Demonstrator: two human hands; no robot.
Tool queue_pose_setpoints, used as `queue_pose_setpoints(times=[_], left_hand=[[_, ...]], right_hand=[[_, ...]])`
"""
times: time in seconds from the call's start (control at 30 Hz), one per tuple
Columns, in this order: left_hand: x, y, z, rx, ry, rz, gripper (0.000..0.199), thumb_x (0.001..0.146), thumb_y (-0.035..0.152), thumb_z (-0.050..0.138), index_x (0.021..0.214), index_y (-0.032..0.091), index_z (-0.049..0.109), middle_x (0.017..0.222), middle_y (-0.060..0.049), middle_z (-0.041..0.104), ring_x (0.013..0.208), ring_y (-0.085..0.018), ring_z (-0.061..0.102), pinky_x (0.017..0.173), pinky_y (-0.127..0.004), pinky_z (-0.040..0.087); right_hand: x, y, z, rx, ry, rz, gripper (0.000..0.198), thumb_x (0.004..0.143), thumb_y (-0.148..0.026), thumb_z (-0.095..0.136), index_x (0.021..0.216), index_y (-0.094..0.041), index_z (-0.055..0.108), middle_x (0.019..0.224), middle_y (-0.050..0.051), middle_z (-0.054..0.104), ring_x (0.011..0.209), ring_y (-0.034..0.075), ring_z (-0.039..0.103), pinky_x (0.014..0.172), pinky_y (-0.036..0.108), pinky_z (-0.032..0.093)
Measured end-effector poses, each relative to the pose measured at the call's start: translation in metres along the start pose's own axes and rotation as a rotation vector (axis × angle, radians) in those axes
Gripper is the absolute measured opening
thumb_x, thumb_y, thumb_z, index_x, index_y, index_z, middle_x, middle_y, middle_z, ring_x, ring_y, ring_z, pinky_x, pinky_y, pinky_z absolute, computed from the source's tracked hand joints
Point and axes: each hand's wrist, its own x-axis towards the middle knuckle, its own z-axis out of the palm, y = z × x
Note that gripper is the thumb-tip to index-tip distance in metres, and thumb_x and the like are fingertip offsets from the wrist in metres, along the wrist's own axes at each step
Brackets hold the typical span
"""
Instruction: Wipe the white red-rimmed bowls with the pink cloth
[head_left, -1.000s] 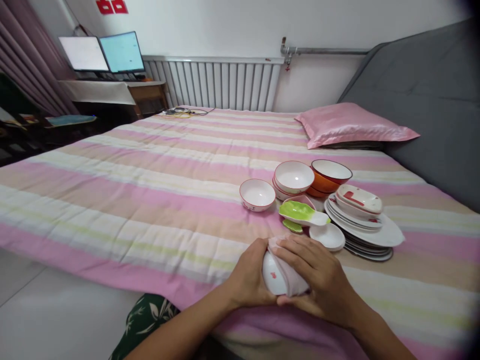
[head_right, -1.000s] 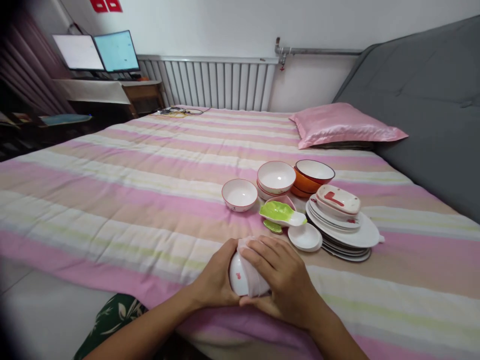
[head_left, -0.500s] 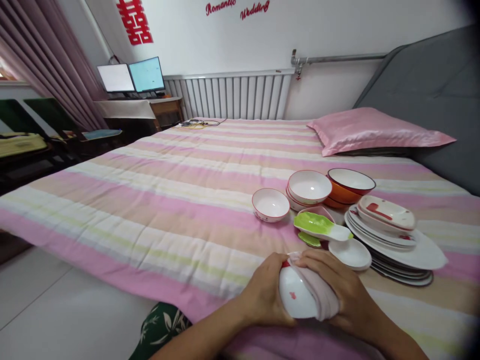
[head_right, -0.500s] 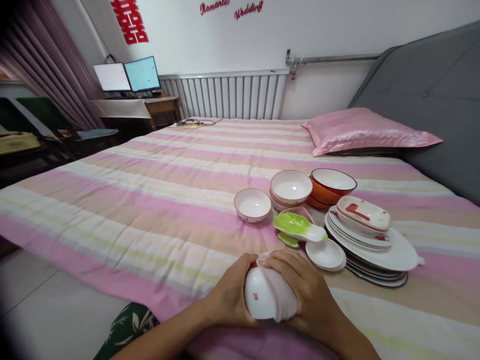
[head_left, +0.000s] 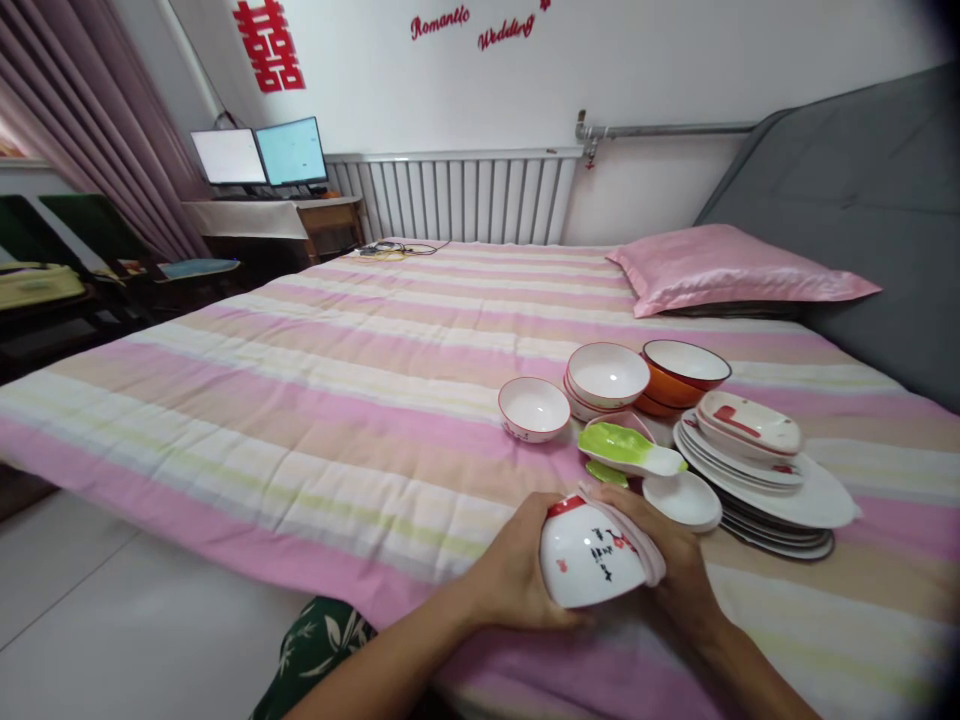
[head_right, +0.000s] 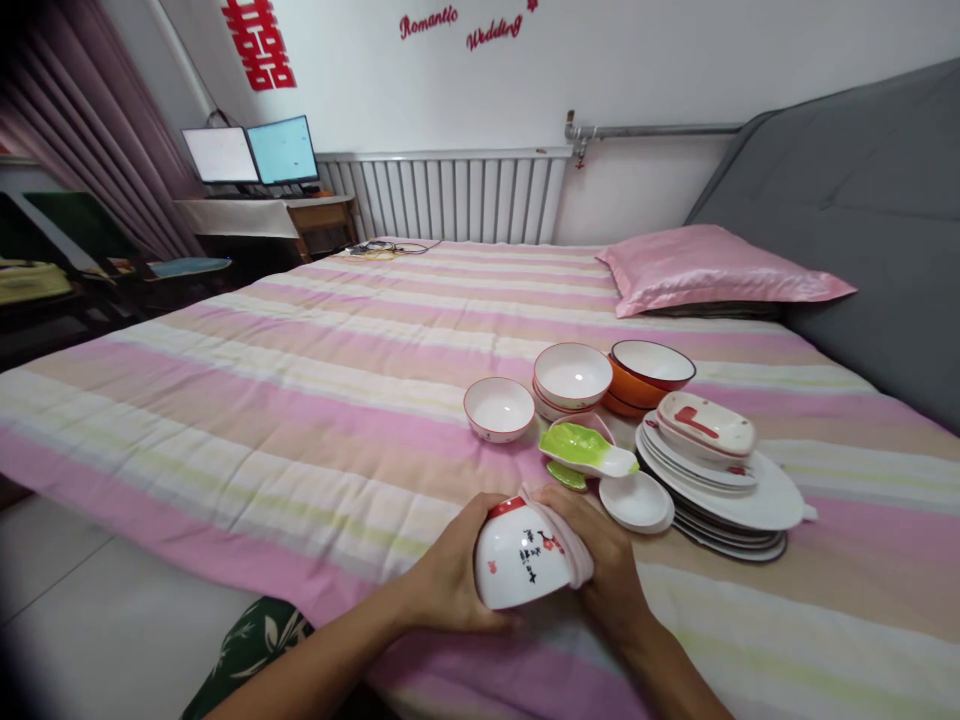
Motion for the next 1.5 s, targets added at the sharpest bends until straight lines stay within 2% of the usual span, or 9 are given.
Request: queue_pose_setpoints(times=[0.13, 0.23, 0.4, 0.5, 0.67, 0.9, 1.1, 1.3, 1.5], left_hand=[[-0.002, 0.01, 0.003, 0.032, 0.074, 0.033, 0.104, 0.042, 0.034, 0.085, 0.13, 0.018, 0.032, 0.127, -0.013, 0.048, 0.113, -0.031, 0.049, 0.101, -0.046, 0.039], [-0.001, 0.013, 0.005, 0.079, 0.097, 0.011, 0.094, 0.045, 0.033, 0.083, 0.126, 0.019, 0.038, 0.122, -0.01, 0.051, 0.11, -0.029, 0.051, 0.098, -0.043, 0.04], [0.003, 0.009, 0.008, 0.212, 0.054, -0.081, 0.068, 0.04, 0.024, 0.077, 0.101, 0.019, 0.047, 0.096, -0.004, 0.056, 0.084, -0.024, 0.055, 0.072, -0.035, 0.048], [0.005, 0.007, 0.009, 0.22, 0.045, -0.127, 0.064, 0.043, 0.024, 0.074, 0.101, 0.019, 0.045, 0.091, -0.002, 0.055, 0.076, -0.02, 0.054, 0.064, -0.032, 0.046], [0.01, 0.004, 0.007, 0.17, 0.061, -0.073, 0.071, 0.047, 0.021, 0.072, 0.113, 0.019, 0.044, 0.103, -0.005, 0.056, 0.089, -0.024, 0.055, 0.079, -0.036, 0.046], [0.011, 0.004, 0.004, 0.149, 0.042, -0.111, 0.071, 0.048, 0.017, 0.07, 0.114, 0.02, 0.045, 0.106, -0.006, 0.056, 0.093, -0.025, 0.056, 0.08, -0.037, 0.047], [0.011, 0.006, 0.0, 0.103, 0.024, -0.096, 0.073, 0.051, 0.016, 0.071, 0.118, 0.019, 0.044, 0.109, -0.007, 0.058, 0.093, -0.025, 0.058, 0.079, -0.037, 0.048], [0.01, 0.013, -0.008, 0.119, 0.114, -0.065, 0.099, 0.048, 0.044, 0.083, 0.13, 0.017, 0.034, 0.133, -0.017, 0.046, 0.121, -0.033, 0.046, 0.103, -0.048, 0.035], [0.008, 0.02, -0.011, 0.293, 0.121, -0.144, 0.093, 0.051, 0.05, 0.079, 0.129, 0.017, 0.041, 0.128, -0.017, 0.053, 0.116, -0.035, 0.051, 0.099, -0.05, 0.04]], right_hand=[[0.006, -0.028, -0.006, -0.281, -0.016, -0.113, 0.037, 0.087, -0.016, 0.047, 0.122, -0.02, 0.054, 0.117, 0.01, 0.063, 0.109, 0.027, 0.058, 0.095, 0.042, 0.044], [0.008, -0.044, -0.004, -0.429, -0.047, -0.188, 0.035, 0.088, -0.016, 0.042, 0.119, -0.019, 0.058, 0.115, 0.009, 0.065, 0.107, 0.028, 0.058, 0.093, 0.041, 0.042], [0.01, -0.046, -0.001, -0.372, -0.132, -0.119, 0.043, 0.077, -0.012, 0.043, 0.115, -0.02, 0.06, 0.114, 0.008, 0.064, 0.105, 0.027, 0.058, 0.09, 0.041, 0.044], [0.012, -0.038, -0.005, -0.28, -0.162, -0.056, 0.044, 0.072, -0.017, 0.05, 0.115, -0.02, 0.059, 0.113, 0.008, 0.064, 0.105, 0.027, 0.057, 0.09, 0.041, 0.045], [0.014, -0.02, -0.007, -0.053, -0.15, 0.031, 0.04, 0.074, -0.027, 0.057, 0.113, -0.021, 0.058, 0.113, 0.009, 0.063, 0.107, 0.026, 0.058, 0.091, 0.038, 0.046], [0.004, 0.0, 0.005, 0.141, -0.056, 0.17, 0.04, 0.074, -0.031, 0.059, 0.112, -0.02, 0.058, 0.109, 0.01, 0.065, 0.101, 0.025, 0.062, 0.087, 0.036, 0.049], [-0.002, 0.009, 0.014, 0.232, -0.019, 0.291, 0.04, 0.074, -0.023, 0.056, 0.114, -0.018, 0.059, 0.111, 0.011, 0.066, 0.1, 0.025, 0.064, 0.086, 0.036, 0.051], [0.008, -0.006, 0.012, 0.101, -0.036, 0.282, 0.045, 0.071, -0.013, 0.053, 0.116, -0.019, 0.058, 0.113, 0.008, 0.066, 0.104, 0.023, 0.062, 0.09, 0.036, 0.049], [0.022, -0.03, 0.016, -0.102, -0.099, 0.259, 0.049, 0.066, -0.01, 0.049, 0.113, -0.02, 0.059, 0.113, 0.006, 0.066, 0.103, 0.023, 0.062, 0.086, 0.033, 0.051]])
